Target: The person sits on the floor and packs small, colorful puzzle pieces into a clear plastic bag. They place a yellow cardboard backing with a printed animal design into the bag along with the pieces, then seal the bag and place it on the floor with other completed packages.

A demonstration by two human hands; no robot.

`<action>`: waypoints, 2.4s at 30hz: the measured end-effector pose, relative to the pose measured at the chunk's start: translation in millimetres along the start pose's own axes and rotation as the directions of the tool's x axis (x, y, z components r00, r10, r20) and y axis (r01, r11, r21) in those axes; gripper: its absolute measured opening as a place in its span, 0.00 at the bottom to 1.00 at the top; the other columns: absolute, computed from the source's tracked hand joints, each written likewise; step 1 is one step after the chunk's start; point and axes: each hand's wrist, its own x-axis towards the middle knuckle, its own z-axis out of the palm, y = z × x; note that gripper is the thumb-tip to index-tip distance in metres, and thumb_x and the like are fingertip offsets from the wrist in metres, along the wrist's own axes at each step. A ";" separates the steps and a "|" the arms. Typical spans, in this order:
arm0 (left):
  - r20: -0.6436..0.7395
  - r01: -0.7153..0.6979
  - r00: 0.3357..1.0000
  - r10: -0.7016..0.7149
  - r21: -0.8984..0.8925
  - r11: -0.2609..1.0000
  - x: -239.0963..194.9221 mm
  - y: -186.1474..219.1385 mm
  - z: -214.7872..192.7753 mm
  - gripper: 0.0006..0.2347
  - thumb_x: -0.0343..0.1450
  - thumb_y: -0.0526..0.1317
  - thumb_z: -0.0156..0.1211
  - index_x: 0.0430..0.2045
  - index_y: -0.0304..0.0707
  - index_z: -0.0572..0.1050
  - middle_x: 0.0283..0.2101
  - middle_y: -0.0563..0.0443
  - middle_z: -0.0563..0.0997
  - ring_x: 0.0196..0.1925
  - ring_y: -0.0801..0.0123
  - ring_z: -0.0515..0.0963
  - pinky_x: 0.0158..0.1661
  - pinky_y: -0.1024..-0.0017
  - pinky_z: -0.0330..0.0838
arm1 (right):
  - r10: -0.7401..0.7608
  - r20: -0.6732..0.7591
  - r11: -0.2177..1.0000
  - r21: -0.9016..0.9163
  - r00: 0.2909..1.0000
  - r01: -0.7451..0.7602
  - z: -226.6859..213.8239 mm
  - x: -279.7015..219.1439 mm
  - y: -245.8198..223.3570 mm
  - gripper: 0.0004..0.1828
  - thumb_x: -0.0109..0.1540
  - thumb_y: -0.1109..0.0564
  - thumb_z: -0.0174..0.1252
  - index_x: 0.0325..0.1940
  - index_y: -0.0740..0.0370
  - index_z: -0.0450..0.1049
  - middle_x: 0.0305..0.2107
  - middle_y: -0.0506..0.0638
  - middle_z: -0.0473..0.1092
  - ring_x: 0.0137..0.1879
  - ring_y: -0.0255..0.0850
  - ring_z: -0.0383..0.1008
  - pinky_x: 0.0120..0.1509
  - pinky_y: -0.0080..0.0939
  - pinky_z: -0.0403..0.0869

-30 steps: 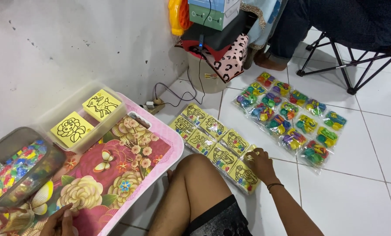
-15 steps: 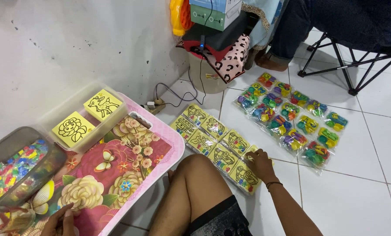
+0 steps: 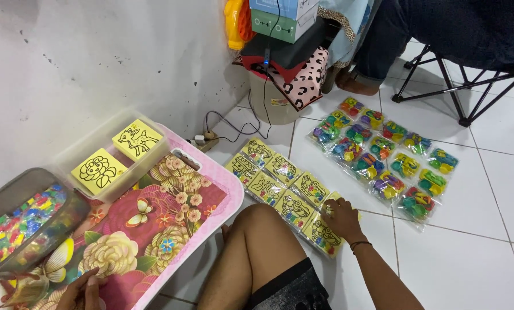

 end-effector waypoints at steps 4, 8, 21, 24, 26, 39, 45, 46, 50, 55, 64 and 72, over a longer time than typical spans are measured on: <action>0.015 0.019 1.000 -0.020 0.028 0.999 -0.6 0.6 -3.0 0.09 0.83 0.35 0.50 0.52 0.33 0.77 0.35 0.42 0.80 0.14 0.77 0.60 0.17 0.78 0.54 | 0.054 0.053 0.998 0.020 0.997 -0.055 -15.3 7.1 -15.8 0.27 0.59 0.39 0.53 0.62 0.41 0.70 0.50 0.48 0.68 0.62 0.50 0.66 0.59 0.60 0.67; -0.036 0.011 0.999 -0.009 0.062 0.998 -4.5 13.6 2.4 0.09 0.83 0.32 0.50 0.52 0.32 0.78 0.35 0.40 0.80 0.20 0.74 0.65 0.22 0.79 0.57 | -0.055 -0.006 0.994 0.097 0.998 0.055 -21.6 18.8 -35.3 0.25 0.61 0.40 0.53 0.61 0.43 0.72 0.49 0.49 0.68 0.61 0.49 0.67 0.61 0.61 0.65; 0.006 0.040 0.999 -0.041 0.085 0.996 0.2 8.8 -3.2 0.10 0.83 0.35 0.50 0.51 0.31 0.78 0.37 0.42 0.82 0.14 0.72 0.62 0.18 0.77 0.57 | -0.238 0.203 0.957 -0.116 0.950 0.265 -15.8 41.8 -112.7 0.32 0.68 0.31 0.41 0.78 0.29 0.52 0.67 0.49 0.57 0.70 0.54 0.57 0.64 0.65 0.62; -0.034 0.050 0.998 -0.048 0.071 0.996 -3.5 18.0 2.3 0.09 0.82 0.33 0.49 0.50 0.31 0.78 0.33 0.42 0.80 0.14 0.74 0.60 0.18 0.78 0.54 | -0.219 0.165 0.963 -0.121 0.962 0.240 -5.5 39.0 -117.6 0.30 0.68 0.35 0.46 0.76 0.30 0.56 0.67 0.52 0.57 0.71 0.57 0.56 0.64 0.68 0.61; -0.024 0.034 0.999 -0.032 0.095 0.995 -0.9 7.3 -1.6 0.09 0.83 0.34 0.51 0.50 0.30 0.79 0.34 0.41 0.81 0.16 0.73 0.63 0.19 0.77 0.57 | -0.212 0.135 0.966 -0.118 0.968 0.228 0.8 38.7 -115.9 0.31 0.67 0.37 0.48 0.76 0.30 0.56 0.67 0.51 0.58 0.71 0.56 0.56 0.65 0.68 0.61; -0.019 0.032 0.999 -0.030 0.091 0.995 -1.4 8.3 -2.0 0.09 0.82 0.35 0.52 0.51 0.34 0.79 0.34 0.41 0.82 0.18 0.73 0.66 0.20 0.77 0.58 | -0.123 0.004 0.992 -0.022 0.992 0.123 -2.8 35.4 -121.5 0.31 0.66 0.38 0.48 0.74 0.36 0.59 0.67 0.57 0.59 0.71 0.56 0.55 0.64 0.68 0.62; -0.040 0.063 0.997 -0.058 0.130 0.989 -6.0 31.3 1.5 0.09 0.82 0.33 0.52 0.51 0.30 0.80 0.34 0.42 0.82 0.21 0.71 0.67 0.23 0.76 0.61 | -0.144 0.004 0.988 -0.047 0.989 0.145 0.1 36.4 -119.7 0.33 0.63 0.38 0.56 0.72 0.38 0.61 0.63 0.57 0.60 0.68 0.57 0.59 0.60 0.70 0.66; -0.040 0.063 0.997 -0.058 0.130 0.989 -7.1 32.1 1.6 0.09 0.82 0.33 0.52 0.51 0.30 0.80 0.34 0.42 0.82 0.21 0.71 0.67 0.23 0.76 0.61 | -0.145 0.004 0.988 -0.047 0.989 0.145 -0.8 35.4 -120.6 0.33 0.63 0.38 0.56 0.72 0.38 0.61 0.63 0.57 0.60 0.68 0.57 0.59 0.60 0.70 0.66; -0.044 0.081 0.996 -0.077 0.108 0.991 -7.2 30.0 0.7 0.09 0.82 0.35 0.52 0.51 0.33 0.80 0.34 0.42 0.81 0.17 0.71 0.64 0.21 0.77 0.59 | -0.104 0.067 0.994 -0.010 0.992 0.105 -1.0 34.8 -120.5 0.36 0.62 0.37 0.58 0.73 0.38 0.59 0.67 0.57 0.57 0.72 0.56 0.54 0.68 0.69 0.60; -0.040 0.049 0.998 -0.045 0.092 0.995 -4.3 19.4 0.4 0.09 0.82 0.35 0.52 0.51 0.32 0.79 0.34 0.40 0.81 0.19 0.72 0.66 0.23 0.78 0.59 | -0.092 0.053 0.996 0.004 0.994 0.092 -3.7 35.2 -119.4 0.37 0.60 0.38 0.60 0.73 0.39 0.60 0.68 0.56 0.56 0.73 0.55 0.53 0.68 0.70 0.58; -0.005 0.078 0.997 -0.078 0.039 0.996 -3.8 18.3 -1.1 0.10 0.82 0.35 0.51 0.52 0.31 0.78 0.36 0.43 0.81 0.15 0.74 0.61 0.18 0.78 0.56 | -0.044 0.030 0.999 0.008 0.999 0.043 5.0 33.1 -118.5 0.35 0.61 0.34 0.56 0.73 0.37 0.61 0.67 0.55 0.58 0.74 0.55 0.52 0.69 0.69 0.56; -0.037 0.017 0.999 -0.011 0.155 0.988 -6.5 32.2 1.1 0.09 0.82 0.35 0.53 0.50 0.32 0.80 0.34 0.44 0.83 0.19 0.74 0.66 0.22 0.78 0.61 | -0.066 0.017 0.998 0.025 0.998 0.066 0.7 30.9 -119.3 0.35 0.61 0.35 0.57 0.72 0.37 0.63 0.67 0.54 0.58 0.74 0.54 0.52 0.68 0.67 0.56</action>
